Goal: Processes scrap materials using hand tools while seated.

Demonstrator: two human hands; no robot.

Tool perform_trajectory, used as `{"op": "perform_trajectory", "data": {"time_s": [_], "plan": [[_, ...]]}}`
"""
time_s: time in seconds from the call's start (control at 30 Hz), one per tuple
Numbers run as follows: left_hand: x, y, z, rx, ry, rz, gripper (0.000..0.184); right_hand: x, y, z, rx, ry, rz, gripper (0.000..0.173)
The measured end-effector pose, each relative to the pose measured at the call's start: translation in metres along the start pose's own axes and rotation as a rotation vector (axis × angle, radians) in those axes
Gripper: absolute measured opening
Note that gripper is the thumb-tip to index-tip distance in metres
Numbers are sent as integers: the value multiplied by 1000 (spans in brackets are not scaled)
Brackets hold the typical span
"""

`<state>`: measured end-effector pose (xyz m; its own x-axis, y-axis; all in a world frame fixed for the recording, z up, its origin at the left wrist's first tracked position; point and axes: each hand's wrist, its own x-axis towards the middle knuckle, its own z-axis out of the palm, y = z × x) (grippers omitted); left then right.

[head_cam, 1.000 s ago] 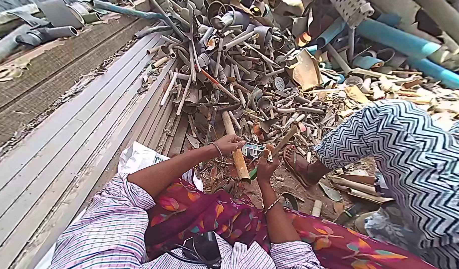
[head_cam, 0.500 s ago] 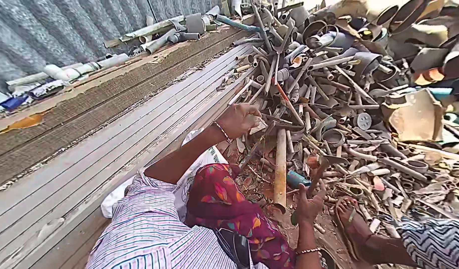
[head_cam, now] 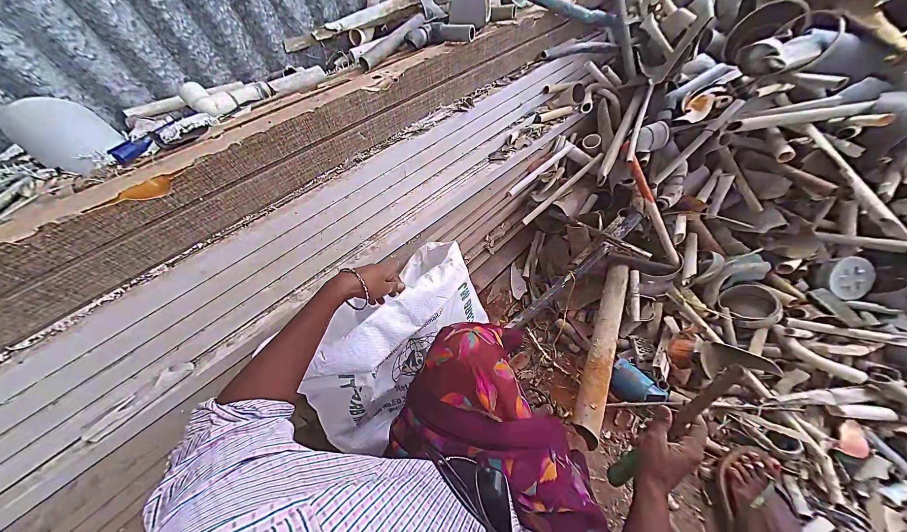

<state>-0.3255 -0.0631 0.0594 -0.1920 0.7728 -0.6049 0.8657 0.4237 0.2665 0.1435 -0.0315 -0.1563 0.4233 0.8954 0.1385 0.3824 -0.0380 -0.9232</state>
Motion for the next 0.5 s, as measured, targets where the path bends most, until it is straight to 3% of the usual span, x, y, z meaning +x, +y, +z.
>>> {"op": "perform_trajectory", "data": {"time_s": [0.1, 0.23, 0.33, 0.5], "plan": [[-1, 12, -22, 127, 217, 39, 36, -1, 1, 2, 6, 1, -24, 51], [-3, 73, -56, 114, 389, 244, 33, 5, 5, 2, 56, 21, -1, 46], [12, 143, -58, 237, 323, 401, 33, 7, 4, 3, 92, 31, 17, 43], [76, 259, -10, 708, -3, 488, 38, 11, 11, 4, 50, 31, 31, 41]]}}
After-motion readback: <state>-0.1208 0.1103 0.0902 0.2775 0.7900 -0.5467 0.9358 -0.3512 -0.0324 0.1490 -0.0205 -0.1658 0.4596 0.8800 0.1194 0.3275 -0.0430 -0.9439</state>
